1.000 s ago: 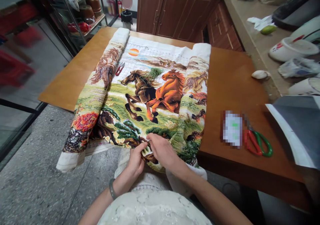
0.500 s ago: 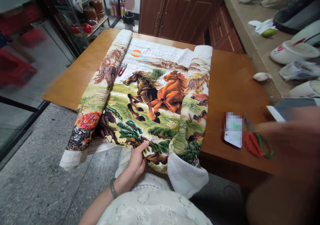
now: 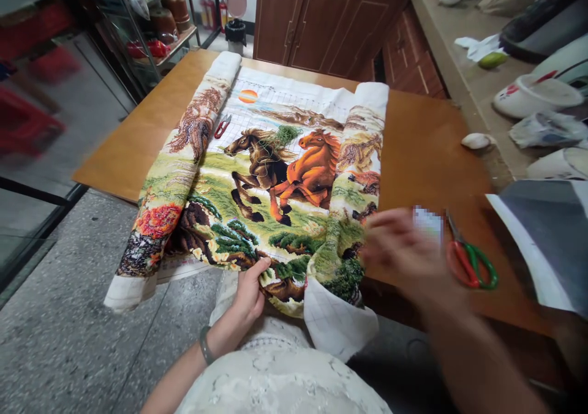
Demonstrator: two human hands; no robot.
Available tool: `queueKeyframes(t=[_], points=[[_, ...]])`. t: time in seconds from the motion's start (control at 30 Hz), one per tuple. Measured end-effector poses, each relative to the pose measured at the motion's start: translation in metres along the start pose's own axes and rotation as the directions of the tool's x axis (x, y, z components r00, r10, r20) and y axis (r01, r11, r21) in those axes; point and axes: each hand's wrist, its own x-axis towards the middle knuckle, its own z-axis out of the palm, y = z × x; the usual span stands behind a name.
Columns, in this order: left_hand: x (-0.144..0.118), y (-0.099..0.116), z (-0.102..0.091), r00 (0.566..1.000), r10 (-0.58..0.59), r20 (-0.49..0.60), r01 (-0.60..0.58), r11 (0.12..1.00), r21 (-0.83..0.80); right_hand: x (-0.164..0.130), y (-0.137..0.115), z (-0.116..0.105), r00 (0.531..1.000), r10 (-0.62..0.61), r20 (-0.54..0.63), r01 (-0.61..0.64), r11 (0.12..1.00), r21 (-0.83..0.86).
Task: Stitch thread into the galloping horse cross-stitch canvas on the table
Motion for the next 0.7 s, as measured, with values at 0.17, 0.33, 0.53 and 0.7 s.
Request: queueKeyframes(t=[0.17, 0.33, 0.53, 0.7], points=[[0.001, 0.000, -0.001, 1.000, 0.010, -0.014, -0.009, 0.999, 0.038, 0.001, 0.009, 0.081, 0.911, -0.203, 0.359, 0.254, 0.962, -0.101], [0.001, 0.000, 0.000, 1.000, 0.013, -0.018, -0.014, 1.000, -0.014, 0.005, 0.017, 0.100, 0.953, -0.106, 0.285, 0.177, 0.955, -0.238], [0.000, 0.000, 0.001, 1.000, 0.002, -0.020, -0.002, 1.000, -0.022, 0.008, 0.016, 0.091, 0.950, -0.090, 0.299, 0.152, 0.970, -0.189], [0.000, 0.001, 0.001, 1.000, 0.005, -0.019, -0.005, 1.000, -0.001, 0.008, 0.017, 0.094, 0.952, -0.098, 0.289, 0.160, 0.967, -0.198]])
